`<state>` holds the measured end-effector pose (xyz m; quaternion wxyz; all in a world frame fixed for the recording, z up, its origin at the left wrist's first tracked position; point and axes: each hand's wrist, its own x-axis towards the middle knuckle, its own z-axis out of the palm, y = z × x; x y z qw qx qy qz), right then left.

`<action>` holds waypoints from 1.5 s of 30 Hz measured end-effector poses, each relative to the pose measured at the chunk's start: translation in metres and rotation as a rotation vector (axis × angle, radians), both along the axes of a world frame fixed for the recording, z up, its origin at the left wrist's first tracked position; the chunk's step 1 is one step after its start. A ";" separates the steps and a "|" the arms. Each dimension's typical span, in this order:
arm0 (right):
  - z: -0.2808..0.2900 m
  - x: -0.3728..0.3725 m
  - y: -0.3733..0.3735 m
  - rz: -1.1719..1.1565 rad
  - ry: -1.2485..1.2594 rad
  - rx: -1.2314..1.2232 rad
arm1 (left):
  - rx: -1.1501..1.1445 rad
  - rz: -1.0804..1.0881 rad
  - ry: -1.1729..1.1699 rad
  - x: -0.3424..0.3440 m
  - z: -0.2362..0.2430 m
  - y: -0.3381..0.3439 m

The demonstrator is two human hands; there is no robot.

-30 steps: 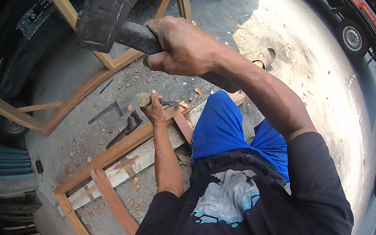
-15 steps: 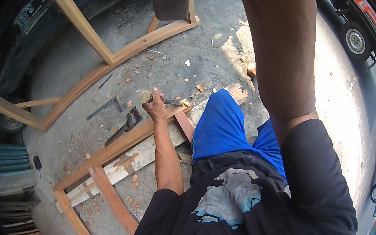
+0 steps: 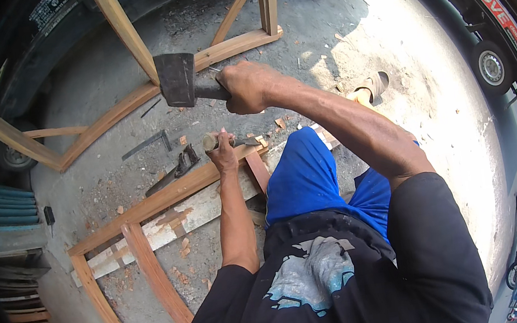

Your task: The person constructs a wooden frame by joining pieces of lumber, using a hammer and a square to ensure alignment, marking the wood with a pencil, and sawing a piece to size.

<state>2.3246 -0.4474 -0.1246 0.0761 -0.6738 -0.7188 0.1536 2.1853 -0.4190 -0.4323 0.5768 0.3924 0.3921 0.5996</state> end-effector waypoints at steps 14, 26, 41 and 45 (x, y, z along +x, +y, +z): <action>-0.059 -0.018 -0.006 0.115 -0.188 -0.117 | 0.250 -0.125 0.232 0.012 0.007 0.014; 0.120 -0.054 0.001 0.141 0.416 0.842 | -0.055 -0.088 -0.051 0.019 0.000 -0.005; 0.007 -0.010 -0.026 -0.070 0.164 0.044 | 0.096 -0.087 0.083 0.017 -0.006 0.003; 0.033 -0.039 -0.020 -0.032 0.343 0.456 | -0.021 -0.173 -0.172 0.022 -0.017 0.000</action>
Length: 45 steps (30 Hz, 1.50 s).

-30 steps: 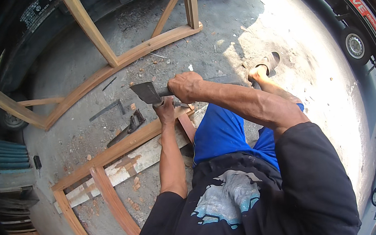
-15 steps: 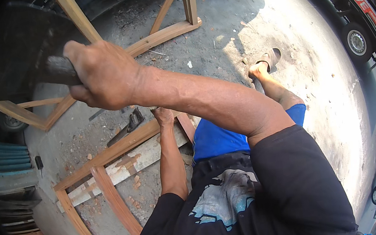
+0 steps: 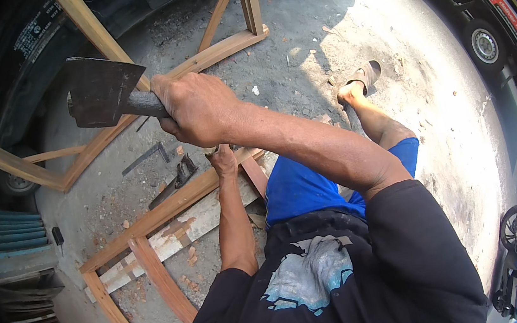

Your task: The person constructs a wooden frame by joining pieces of lumber, using a hammer and a square to ensure alignment, marking the wood with a pencil, and sawing a piece to size.

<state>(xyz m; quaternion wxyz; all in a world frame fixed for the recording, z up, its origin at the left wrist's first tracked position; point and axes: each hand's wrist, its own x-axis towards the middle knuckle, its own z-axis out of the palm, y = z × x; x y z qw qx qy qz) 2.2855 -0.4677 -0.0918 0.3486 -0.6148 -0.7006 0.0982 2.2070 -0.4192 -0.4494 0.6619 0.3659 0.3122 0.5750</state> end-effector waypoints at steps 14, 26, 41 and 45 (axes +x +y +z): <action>-0.057 0.098 -0.066 -0.218 -0.062 -0.524 | 0.106 0.058 0.200 -0.003 0.040 -0.009; 0.042 0.057 -0.075 0.014 0.378 0.234 | 0.034 0.123 0.405 0.011 0.049 -0.015; 0.010 0.050 0.002 0.105 -0.140 -0.194 | -0.023 0.175 0.270 0.008 0.040 -0.003; 0.075 0.013 0.021 0.108 0.128 0.441 | -0.027 0.145 0.262 -0.003 0.031 -0.007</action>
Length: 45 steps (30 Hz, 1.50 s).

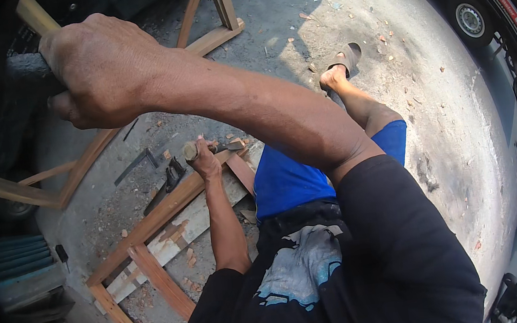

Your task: The person constructs a wooden frame by joining pieces of lumber, using a hammer and a square to ensure alignment, marking the wood with a pencil, and sawing a piece to size.

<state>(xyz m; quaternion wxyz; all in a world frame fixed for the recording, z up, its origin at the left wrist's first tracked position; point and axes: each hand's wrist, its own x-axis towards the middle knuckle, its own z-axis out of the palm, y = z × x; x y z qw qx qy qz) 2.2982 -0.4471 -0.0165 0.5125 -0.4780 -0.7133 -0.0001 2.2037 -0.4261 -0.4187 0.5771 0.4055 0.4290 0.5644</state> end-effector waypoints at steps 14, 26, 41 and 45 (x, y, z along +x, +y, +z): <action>-0.209 0.111 -0.121 -0.296 -0.113 -1.120 | -0.047 -0.291 -0.120 0.018 0.012 -0.006; -0.180 0.148 -0.161 -0.576 0.874 -0.524 | 0.117 -0.846 0.418 0.120 0.087 0.072; -0.207 0.214 -0.180 -0.811 0.979 -0.255 | 0.379 -1.003 0.733 0.174 0.030 0.072; -0.209 0.211 -0.165 -0.897 0.914 -0.300 | 0.440 -1.031 0.759 0.169 0.032 0.068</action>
